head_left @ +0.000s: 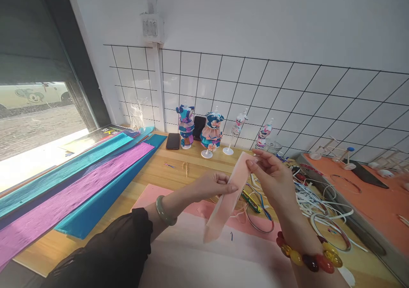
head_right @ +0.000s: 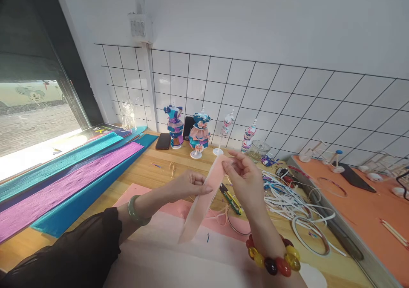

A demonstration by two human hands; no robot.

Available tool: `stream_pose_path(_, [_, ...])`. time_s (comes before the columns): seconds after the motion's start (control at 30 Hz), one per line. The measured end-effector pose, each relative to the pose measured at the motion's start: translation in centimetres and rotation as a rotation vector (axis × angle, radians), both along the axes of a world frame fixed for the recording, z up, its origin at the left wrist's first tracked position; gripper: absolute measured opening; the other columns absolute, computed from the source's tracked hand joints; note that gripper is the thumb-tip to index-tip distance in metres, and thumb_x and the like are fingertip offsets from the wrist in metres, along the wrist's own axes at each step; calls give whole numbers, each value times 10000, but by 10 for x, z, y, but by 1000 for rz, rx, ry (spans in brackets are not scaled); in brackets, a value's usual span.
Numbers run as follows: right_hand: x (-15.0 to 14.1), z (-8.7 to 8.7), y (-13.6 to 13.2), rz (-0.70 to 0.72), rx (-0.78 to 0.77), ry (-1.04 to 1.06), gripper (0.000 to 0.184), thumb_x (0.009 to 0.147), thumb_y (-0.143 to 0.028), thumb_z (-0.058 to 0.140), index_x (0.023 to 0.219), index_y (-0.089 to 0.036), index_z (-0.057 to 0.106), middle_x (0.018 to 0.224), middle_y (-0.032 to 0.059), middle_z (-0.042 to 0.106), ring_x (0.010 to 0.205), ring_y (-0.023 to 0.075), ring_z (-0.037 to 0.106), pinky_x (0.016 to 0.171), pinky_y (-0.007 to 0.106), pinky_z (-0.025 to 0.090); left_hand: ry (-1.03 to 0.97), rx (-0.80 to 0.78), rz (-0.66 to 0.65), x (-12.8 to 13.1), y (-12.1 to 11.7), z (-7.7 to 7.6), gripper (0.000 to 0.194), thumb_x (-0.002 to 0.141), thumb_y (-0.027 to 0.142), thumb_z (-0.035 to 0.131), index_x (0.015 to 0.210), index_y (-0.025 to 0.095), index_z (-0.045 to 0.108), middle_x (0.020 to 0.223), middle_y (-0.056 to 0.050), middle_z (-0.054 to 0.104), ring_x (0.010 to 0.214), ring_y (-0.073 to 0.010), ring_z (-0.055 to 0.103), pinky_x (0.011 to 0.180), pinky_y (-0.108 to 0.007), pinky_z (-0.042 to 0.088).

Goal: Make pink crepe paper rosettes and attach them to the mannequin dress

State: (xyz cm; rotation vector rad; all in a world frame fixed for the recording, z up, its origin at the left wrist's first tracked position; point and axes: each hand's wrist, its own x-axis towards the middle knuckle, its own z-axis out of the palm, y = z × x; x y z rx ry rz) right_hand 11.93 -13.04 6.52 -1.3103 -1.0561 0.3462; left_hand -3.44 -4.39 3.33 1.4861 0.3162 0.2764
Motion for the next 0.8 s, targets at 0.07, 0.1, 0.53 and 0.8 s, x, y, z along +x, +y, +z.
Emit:
stream_pose_path(0.07, [-1,0,0,3,0,5,361,698,-313,674,1031,-202,592,782,20,624,706,132,580,662,280,490,-35,-20,-1,1,-1,-1,370,651,463,666,848,150,653,786,-29,635,720,-133,570,689,-261,418])
stream_pose_path(0.1, [-2,0,0,3,-1,8,367,693,-315,676,1032,-204,592,784,20,626,715,135,585,671,285,493,-48,-25,7,2,-1,-2,367,654,456,667,850,147,652,795,-34,638,728,-135,574,693,-262,419])
stream_pose_path(0.53, [-4,-1,1,-21,11,-32,368,695,-302,672,1037,-198,586,838,35,646,777,154,615,733,320,502,-24,-45,25,0,-3,2,333,649,427,684,806,135,653,755,-32,637,679,-117,571,654,-239,413])
stream_pose_path(0.8, [-10,3,-3,-29,-10,-72,366,710,-313,656,1049,-196,582,865,49,653,778,158,612,701,305,503,-63,-31,-11,-1,-8,11,278,626,357,717,745,126,616,715,-7,586,671,-91,532,644,-214,396])
